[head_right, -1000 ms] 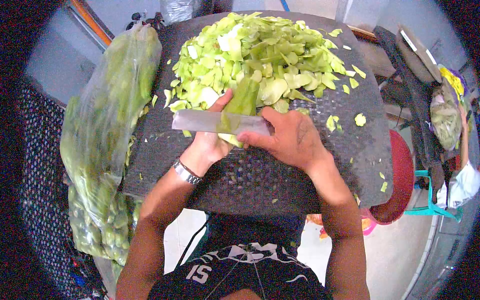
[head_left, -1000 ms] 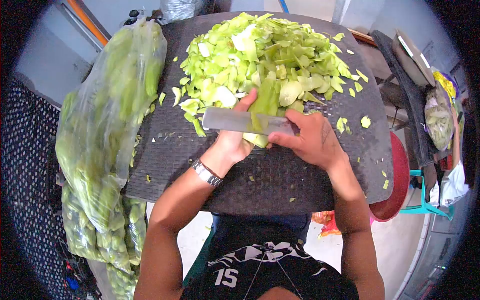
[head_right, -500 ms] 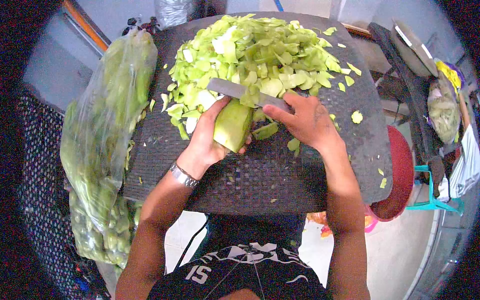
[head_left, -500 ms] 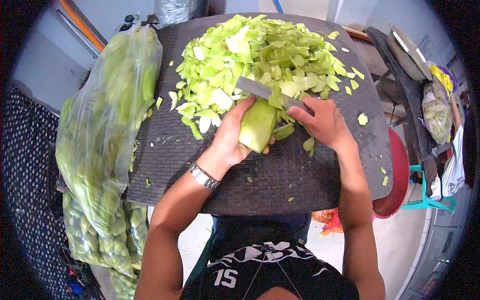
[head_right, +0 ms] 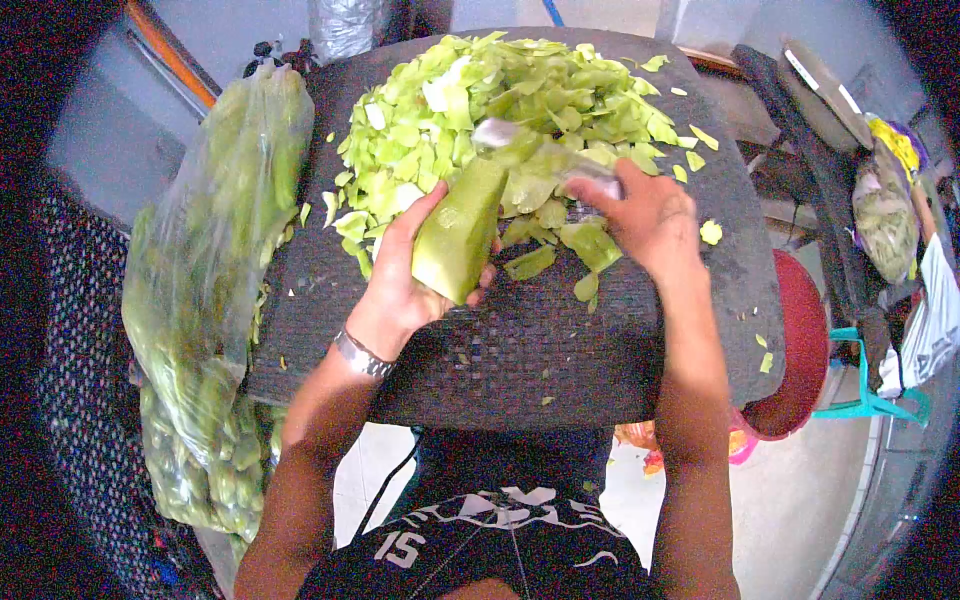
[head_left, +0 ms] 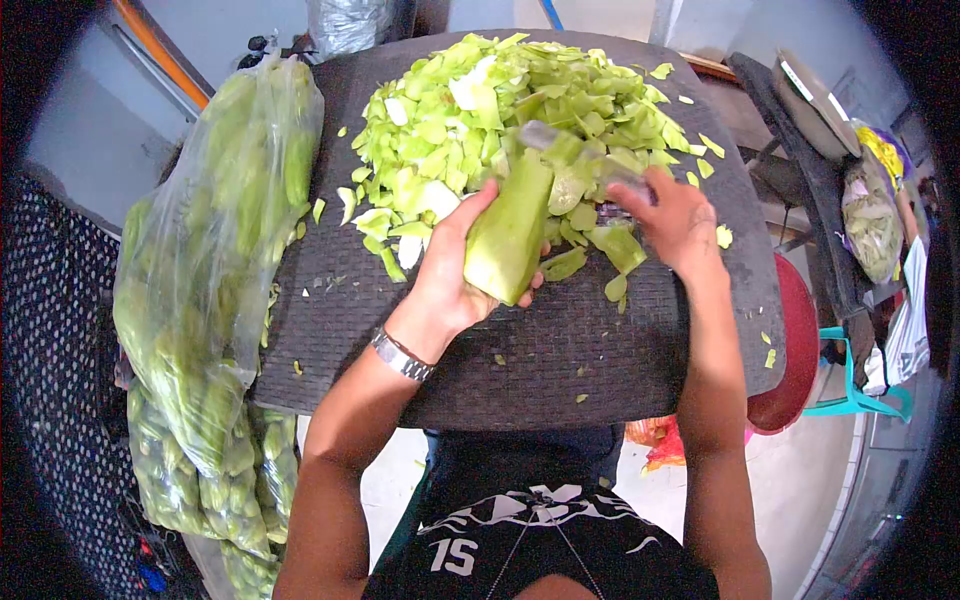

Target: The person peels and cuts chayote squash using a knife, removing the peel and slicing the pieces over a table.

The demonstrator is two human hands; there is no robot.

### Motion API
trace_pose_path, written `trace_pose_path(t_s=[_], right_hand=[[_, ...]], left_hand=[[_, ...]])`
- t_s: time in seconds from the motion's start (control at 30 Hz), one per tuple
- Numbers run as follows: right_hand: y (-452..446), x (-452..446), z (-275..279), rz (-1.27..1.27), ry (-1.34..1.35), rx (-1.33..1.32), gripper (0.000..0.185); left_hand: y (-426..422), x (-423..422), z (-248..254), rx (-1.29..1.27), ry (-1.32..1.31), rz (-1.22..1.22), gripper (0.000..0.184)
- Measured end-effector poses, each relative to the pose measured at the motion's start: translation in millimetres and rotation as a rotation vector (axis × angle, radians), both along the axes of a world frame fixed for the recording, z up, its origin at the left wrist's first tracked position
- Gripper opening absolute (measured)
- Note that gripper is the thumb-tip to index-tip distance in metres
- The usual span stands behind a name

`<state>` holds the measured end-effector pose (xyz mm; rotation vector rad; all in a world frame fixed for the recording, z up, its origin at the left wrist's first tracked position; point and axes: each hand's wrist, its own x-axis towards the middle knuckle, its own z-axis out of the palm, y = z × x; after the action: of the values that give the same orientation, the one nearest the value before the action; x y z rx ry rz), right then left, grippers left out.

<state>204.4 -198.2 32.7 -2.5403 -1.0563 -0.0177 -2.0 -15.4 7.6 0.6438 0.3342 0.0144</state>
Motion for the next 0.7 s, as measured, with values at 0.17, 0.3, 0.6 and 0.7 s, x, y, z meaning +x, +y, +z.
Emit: trace_pose_path(t_s=[0.17, 0.3, 0.6, 0.7], right_hand=[[-2, 13, -8, -0.112, 0.300, 0.063, 0.071], [-5, 0, -1, 0.025, 1.171, 0.176, 0.076], [14, -35, -13, 0.446, 2.246, 0.714, 0.076], [11, -45, -4, 0.518, 1.990, 0.751, 0.074]], left_hand=[[-4, -1, 12, -0.013, 0.014, 0.115, 0.057], [2, 5, 2, 0.009, -0.017, 0.253, 0.053], [6, 4, 0, -0.013, -0.035, 0.304, 0.056], [8, 3, -1, -0.078, -0.040, 0.300, 0.059]])
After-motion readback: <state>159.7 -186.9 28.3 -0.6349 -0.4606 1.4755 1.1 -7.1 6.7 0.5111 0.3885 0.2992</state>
